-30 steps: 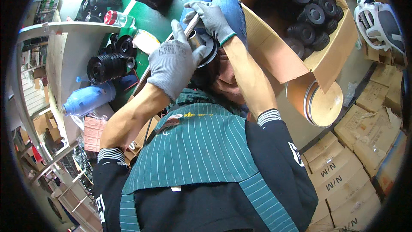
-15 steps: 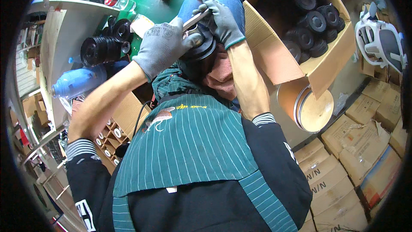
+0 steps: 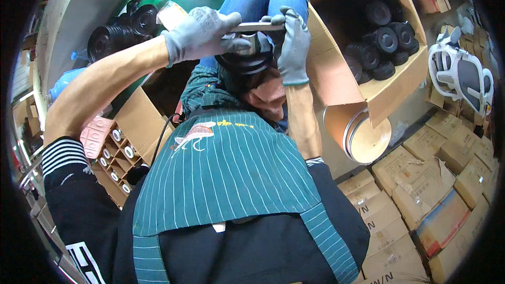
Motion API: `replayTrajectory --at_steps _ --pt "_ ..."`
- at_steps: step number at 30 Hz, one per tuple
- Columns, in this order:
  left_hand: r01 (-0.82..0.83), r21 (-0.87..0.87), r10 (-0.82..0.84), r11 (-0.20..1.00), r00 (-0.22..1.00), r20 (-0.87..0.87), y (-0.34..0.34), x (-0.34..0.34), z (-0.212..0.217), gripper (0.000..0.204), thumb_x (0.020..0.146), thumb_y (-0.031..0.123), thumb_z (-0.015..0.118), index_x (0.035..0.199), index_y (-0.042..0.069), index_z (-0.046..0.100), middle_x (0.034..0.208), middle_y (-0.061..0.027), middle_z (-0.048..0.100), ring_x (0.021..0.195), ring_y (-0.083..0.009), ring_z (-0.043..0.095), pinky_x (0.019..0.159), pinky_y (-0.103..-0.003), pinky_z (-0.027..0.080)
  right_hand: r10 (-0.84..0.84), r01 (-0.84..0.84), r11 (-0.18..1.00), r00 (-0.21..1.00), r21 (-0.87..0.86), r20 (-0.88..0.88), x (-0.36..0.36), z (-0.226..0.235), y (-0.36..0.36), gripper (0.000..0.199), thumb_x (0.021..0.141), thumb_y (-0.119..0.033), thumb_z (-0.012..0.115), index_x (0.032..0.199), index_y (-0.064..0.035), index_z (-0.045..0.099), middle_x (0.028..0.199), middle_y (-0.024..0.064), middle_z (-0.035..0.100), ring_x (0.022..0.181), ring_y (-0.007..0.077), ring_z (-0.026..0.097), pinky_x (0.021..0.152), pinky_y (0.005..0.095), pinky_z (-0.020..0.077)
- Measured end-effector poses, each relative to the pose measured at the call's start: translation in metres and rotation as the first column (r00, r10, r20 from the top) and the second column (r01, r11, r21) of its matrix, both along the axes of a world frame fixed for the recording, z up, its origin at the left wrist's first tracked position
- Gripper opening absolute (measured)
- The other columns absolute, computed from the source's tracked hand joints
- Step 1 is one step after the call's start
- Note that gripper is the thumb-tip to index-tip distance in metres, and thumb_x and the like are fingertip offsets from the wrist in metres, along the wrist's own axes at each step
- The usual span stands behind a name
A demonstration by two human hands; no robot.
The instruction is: The person assembles black cylindrical containers by inserting metal rods into their bases and attaching black circular lids. The person handles the containers and lids one at a time, repeatedly inserting the rod and securing the lid before placing the assembled unit on the table.
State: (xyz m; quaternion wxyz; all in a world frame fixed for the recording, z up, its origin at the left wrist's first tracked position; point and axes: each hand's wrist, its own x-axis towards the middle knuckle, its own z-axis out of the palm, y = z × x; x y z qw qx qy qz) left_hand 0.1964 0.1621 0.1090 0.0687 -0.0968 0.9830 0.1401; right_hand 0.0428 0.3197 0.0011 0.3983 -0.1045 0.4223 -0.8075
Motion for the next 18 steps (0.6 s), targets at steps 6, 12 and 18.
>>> replayTrajectory --at_steps 6,12,18 --pt "0.294 0.064 -0.278 0.954 0.943 -0.182 -0.042 0.012 -0.025 0.048 0.093 0.051 0.081 0.106 0.010 0.061 0.075 -0.0144 0.067 0.069 -0.0368 0.072 0.059 -0.043 0.055 -0.126 0.131 0.990 0.987 0.043 -0.101 0.034 0.033 0.018 0.024 0.114 -0.019 0.053 0.120 0.0006 0.064 0.092 0.0096 0.075 0.098 0.0290 0.078 0.094 0.0427 0.0614" --pt "0.561 0.109 -0.497 0.820 0.795 -0.348 -0.070 -0.018 -0.052 0.054 0.082 0.057 0.085 0.103 0.012 0.065 0.080 -0.0103 0.067 0.073 -0.0341 0.072 0.063 -0.041 0.057 -0.225 0.282 0.950 0.915 0.132 -0.336 0.064 0.048 0.041 0.026 0.117 -0.022 0.051 0.125 0.0004 0.062 0.101 0.0161 0.077 0.109 0.0339 0.077 0.097 0.0450 0.0623" --pt "0.743 -0.033 -0.634 0.668 0.546 -0.548 -0.084 -0.054 -0.083 0.048 0.082 0.050 0.080 0.110 0.013 0.066 0.088 -0.0074 0.066 0.081 -0.0301 0.070 0.065 -0.042 0.056 -0.291 0.399 0.905 0.831 0.145 -0.474 0.085 0.051 0.052 0.026 0.116 -0.024 0.053 0.125 -0.0017 0.063 0.111 0.0213 0.078 0.118 0.0379 0.075 0.100 0.0462 0.0634"
